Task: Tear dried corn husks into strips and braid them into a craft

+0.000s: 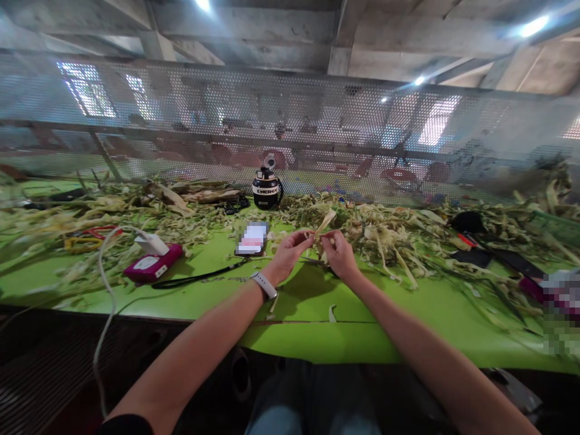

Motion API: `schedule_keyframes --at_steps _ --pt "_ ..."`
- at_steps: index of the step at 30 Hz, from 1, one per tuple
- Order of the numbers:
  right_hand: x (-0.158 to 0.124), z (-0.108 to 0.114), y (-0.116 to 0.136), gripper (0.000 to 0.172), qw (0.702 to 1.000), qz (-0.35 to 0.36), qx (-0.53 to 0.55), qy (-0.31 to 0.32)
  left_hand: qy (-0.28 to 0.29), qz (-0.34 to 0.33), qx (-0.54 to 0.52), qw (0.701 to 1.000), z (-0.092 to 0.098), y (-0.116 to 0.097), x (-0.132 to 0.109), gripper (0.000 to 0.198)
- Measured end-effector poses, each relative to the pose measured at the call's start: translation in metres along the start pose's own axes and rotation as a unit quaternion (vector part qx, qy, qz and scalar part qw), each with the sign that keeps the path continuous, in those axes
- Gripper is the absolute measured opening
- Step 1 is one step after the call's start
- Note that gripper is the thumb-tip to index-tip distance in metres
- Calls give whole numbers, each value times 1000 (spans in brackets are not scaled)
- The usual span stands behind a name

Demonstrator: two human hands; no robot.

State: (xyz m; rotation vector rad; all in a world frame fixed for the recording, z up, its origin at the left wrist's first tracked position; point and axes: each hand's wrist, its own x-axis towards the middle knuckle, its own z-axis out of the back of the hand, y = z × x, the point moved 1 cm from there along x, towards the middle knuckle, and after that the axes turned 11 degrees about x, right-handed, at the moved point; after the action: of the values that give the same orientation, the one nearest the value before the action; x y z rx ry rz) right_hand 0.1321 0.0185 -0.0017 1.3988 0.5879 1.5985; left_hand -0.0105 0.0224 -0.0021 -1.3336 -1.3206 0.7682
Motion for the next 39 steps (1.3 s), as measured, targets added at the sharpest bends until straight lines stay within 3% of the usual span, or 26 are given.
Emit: schedule_keyframes --at_steps 3,5,7,9,16,19,22,24,26,29,32,35,39 --pt "-1 -2 -1 28 997 -48 55 28 -22 -4 23 999 2 -1 0 28" --pt "-2 -4 -2 44 990 -68 101 68 -60 1 32 998 4 -1 1 29" --pt "-4 -7 -3 65 987 -59 112 96 -98 5 35 995 7 0 3 32" --pt "-5 -10 -4 75 990 -39 88 102 -125 3 37 991 8 2 4 34" --pt "-6 -12 -4 58 998 17 40 42 -184 -18 31 982 11 6 8 35" --pt "-6 -12 -5 46 998 4 53 27 -201 -23 33 979 11 7 8 32" --pt "-4 -12 -9 45 996 -26 86 7 -206 -31 43 977 11 9 9 29" --pt "-3 -11 -11 40 996 -33 75 24 -207 -38 54 976 12 10 9 27" --pt "-4 -11 -8 24 997 5 10 83 -213 -41 78 973 14 12 9 24" --pt "-10 -12 5 20 965 155 -147 155 -207 -57 165 963 17 13 8 21" --pt "-16 -11 18 19 912 274 -281 115 -168 -99 259 946 18 11 7 17" --pt "-18 -9 24 18 887 312 -336 55 -109 -140 292 940 14 7 7 12" --pt "-12 -4 20 19 906 282 -314 15 -30 -153 283 946 8 4 5 14"
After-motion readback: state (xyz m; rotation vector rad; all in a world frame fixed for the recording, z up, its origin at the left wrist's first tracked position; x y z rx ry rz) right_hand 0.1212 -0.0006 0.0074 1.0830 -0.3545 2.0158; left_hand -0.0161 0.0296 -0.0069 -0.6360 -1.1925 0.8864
